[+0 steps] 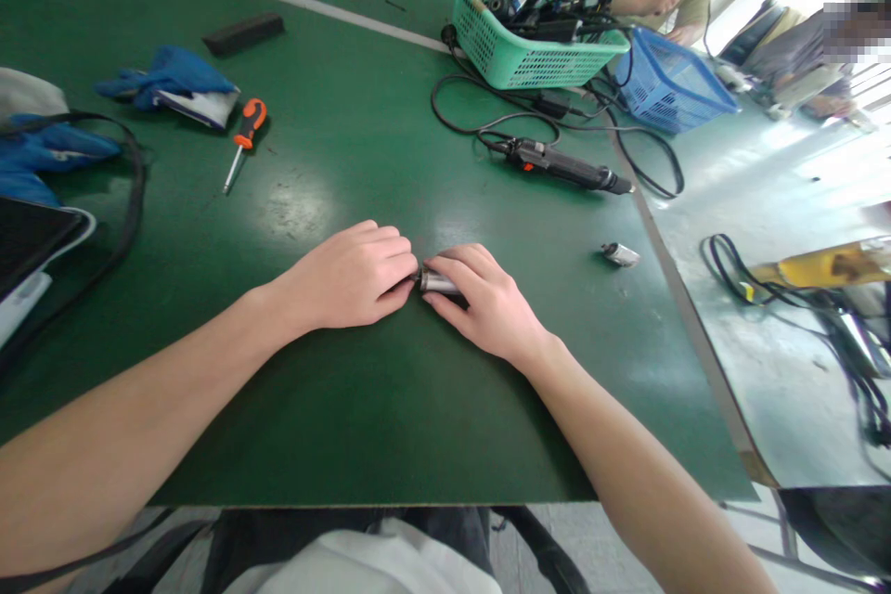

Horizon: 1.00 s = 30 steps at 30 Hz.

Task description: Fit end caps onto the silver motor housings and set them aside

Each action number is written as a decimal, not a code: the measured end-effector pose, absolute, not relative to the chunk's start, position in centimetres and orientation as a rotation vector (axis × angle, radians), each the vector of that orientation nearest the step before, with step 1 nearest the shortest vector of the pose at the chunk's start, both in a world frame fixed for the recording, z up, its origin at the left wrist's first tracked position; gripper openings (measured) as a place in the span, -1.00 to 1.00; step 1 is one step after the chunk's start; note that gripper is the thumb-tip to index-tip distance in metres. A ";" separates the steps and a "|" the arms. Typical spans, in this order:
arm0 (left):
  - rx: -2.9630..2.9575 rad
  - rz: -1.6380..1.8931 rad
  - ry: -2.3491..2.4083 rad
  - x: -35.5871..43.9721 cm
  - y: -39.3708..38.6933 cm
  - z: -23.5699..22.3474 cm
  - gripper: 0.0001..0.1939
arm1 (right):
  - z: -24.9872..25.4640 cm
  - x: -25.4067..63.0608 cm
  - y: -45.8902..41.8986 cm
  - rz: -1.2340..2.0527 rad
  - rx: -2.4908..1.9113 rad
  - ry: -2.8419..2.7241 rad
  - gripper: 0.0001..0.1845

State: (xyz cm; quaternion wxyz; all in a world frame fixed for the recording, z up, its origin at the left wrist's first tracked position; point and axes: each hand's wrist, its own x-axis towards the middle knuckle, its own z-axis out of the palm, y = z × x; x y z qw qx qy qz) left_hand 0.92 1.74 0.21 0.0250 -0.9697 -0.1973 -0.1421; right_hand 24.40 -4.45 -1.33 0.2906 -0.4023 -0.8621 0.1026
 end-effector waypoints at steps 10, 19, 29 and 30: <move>-2.987 -0.373 -0.781 0.7 2.1 -0.1 -0.69 | 1.2 25.2 -4.3 0.075 -1.164 -2.718 -0.61; -3.044 -0.362 -0.861 0.8 1.9 0.2 -0.70 | 2.0 33.2 3.9 0.071 -1.631 -2.648 -0.56; -3.023 -0.344 -0.858 0.4 2.0 -0.2 -0.73 | 1.1 48.8 3.8 0.248 -1.951 -2.146 -0.65; -3.025 -0.346 -0.858 0.4 2.0 -0.2 -0.73 | 0.7 49.7 2.6 0.308 -1.944 -2.049 -0.64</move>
